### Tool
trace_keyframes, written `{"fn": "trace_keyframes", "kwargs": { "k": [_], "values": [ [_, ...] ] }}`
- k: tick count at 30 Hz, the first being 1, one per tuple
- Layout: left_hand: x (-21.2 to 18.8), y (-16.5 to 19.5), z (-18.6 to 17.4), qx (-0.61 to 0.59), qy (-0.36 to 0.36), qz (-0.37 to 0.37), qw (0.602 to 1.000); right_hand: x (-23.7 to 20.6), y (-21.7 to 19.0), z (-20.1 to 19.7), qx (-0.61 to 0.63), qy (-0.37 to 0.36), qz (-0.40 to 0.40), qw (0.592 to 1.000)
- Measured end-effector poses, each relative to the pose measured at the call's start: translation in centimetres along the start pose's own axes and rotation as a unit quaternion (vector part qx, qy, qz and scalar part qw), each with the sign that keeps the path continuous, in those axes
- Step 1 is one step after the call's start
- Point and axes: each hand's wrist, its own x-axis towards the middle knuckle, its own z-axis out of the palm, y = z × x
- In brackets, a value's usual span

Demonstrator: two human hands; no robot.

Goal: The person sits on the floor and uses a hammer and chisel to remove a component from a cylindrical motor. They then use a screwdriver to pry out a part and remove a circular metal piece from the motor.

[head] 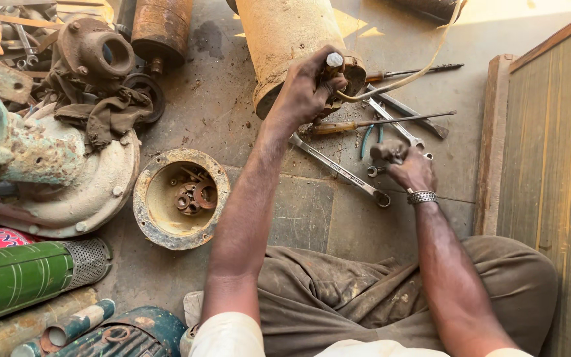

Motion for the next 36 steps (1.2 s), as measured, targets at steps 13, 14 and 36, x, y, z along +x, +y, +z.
{"fn": "trace_keyframes", "kwargs": {
  "k": [13,14,36],
  "values": [
    [0.2,-1.3,0.6,-0.019,-0.013,0.024,0.999,-12.8,-10.0,-17.5,0.431,-0.004,-0.475,0.767],
    [0.3,-1.3,0.6,-0.013,-0.013,0.012,1.0,-12.4,-10.7,-18.8,0.416,0.024,-0.532,0.737],
    [0.4,-1.9,0.8,-0.014,-0.047,-0.042,0.998,-5.3,-16.9,-19.1,0.183,0.104,-0.675,0.707]
  ]
}}
